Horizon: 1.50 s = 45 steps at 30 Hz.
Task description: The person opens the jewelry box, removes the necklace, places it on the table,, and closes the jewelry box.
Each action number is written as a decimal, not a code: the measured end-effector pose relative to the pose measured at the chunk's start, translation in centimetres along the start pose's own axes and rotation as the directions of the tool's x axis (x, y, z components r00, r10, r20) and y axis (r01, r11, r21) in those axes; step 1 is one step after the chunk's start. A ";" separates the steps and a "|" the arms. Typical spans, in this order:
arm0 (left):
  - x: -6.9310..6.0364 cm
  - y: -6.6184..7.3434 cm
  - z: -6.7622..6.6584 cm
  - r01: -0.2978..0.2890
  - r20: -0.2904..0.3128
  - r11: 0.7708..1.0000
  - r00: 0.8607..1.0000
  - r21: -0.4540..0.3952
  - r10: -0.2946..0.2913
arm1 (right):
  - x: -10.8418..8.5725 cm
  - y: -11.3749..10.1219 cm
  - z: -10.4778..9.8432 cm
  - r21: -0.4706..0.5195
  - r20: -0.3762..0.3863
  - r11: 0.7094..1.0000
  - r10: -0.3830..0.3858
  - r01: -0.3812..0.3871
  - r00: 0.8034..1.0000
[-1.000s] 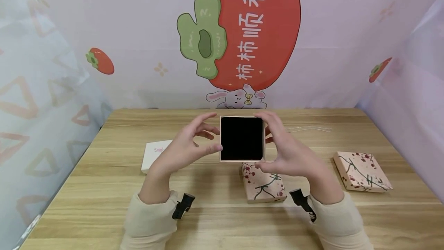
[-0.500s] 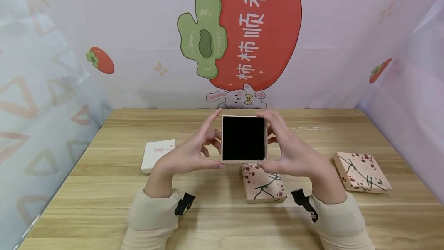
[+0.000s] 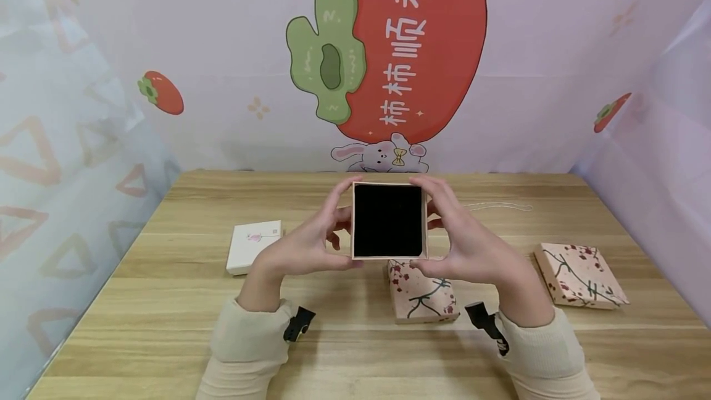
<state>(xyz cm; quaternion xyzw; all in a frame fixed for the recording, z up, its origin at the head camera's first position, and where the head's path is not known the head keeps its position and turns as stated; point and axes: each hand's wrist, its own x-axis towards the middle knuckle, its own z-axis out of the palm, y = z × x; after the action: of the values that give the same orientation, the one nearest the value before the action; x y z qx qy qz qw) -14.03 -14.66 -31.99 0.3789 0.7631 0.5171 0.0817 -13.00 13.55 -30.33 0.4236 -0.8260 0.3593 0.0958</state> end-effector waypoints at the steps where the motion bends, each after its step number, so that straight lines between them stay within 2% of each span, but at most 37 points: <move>1: 0.0 0.0 -0.1 -0.001 -0.002 1.000 1.000 -0.002 0.001 | 0.0 0.0 0.0 0.003 -0.001 1.000 -0.003 0.003 1.000; 9: -0.1 0.1 -0.5 -0.019 -0.013 0.999 1.000 -0.030 0.019 | 0.1 0.3 0.0 0.029 0.001 1.000 0.000 0.000 1.000; 16: -0.2 -0.2 -0.4 -0.003 -0.002 0.988 1.000 -0.157 0.003 | -0.4 0.6 -0.6 0.040 0.051 0.994 0.102 -0.104 0.993; 20: -0.3 -0.3 -0.3 0.017 -0.002 0.984 1.000 -0.179 -0.017 | -1.0 1.2 -0.5 -0.011 0.117 0.987 0.158 -0.158 0.980; 24: -0.3 -0.3 -0.3 0.021 -0.002 0.983 1.000 -0.183 -0.022 | -1.7 2.1 -0.3 -0.044 0.202 0.978 0.211 -0.206 0.957; 28: -0.4 -0.3 -0.4 0.021 0.003 0.981 1.000 -0.191 -0.021 | -2.5 2.8 0.1 -0.105 0.279 0.963 0.269 -0.249 0.922; 33: -0.1 -0.3 -0.7 0.017 0.008 0.982 1.000 -0.189 -0.016 | -3.7 3.4 1.0 -0.201 0.389 0.939 0.339 -0.280 0.857; 35: 0.0 -0.3 -0.8 0.018 0.004 0.981 1.000 -0.192 -0.017 | -4.0 3.6 1.3 -0.214 0.433 0.932 0.358 -0.291 0.827; 37: -0.1 -0.2 -0.8 0.026 0.002 0.980 1.000 -0.195 -0.026 | -4.3 3.7 1.7 -0.220 0.469 0.933 0.358 -0.285 0.808; 40: -0.3 -0.2 -0.6 0.045 0.004 0.977 0.999 -0.207 -0.045 | -4.8 3.8 2.1 -0.220 0.506 0.940 0.340 -0.262 0.793; 43: -0.4 -0.2 -0.4 0.050 0.003 0.977 0.999 -0.207 -0.050 | -5.1 3.6 2.3 -0.221 0.521 0.947 0.318 -0.235 0.792; 45: -0.5 -0.1 -0.4 0.044 -0.003 0.979 0.999 -0.199 -0.046 | -5.0 3.5 2.4 -0.210 0.527 0.947 0.319 -0.243 0.788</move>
<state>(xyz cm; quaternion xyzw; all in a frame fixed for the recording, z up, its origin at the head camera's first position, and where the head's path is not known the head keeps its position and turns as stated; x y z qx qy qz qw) -13.95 -15.29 -32.08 0.3495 0.7162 0.5903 0.1281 -12.20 16.40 -36.13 0.3744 -0.8935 0.1763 -0.1746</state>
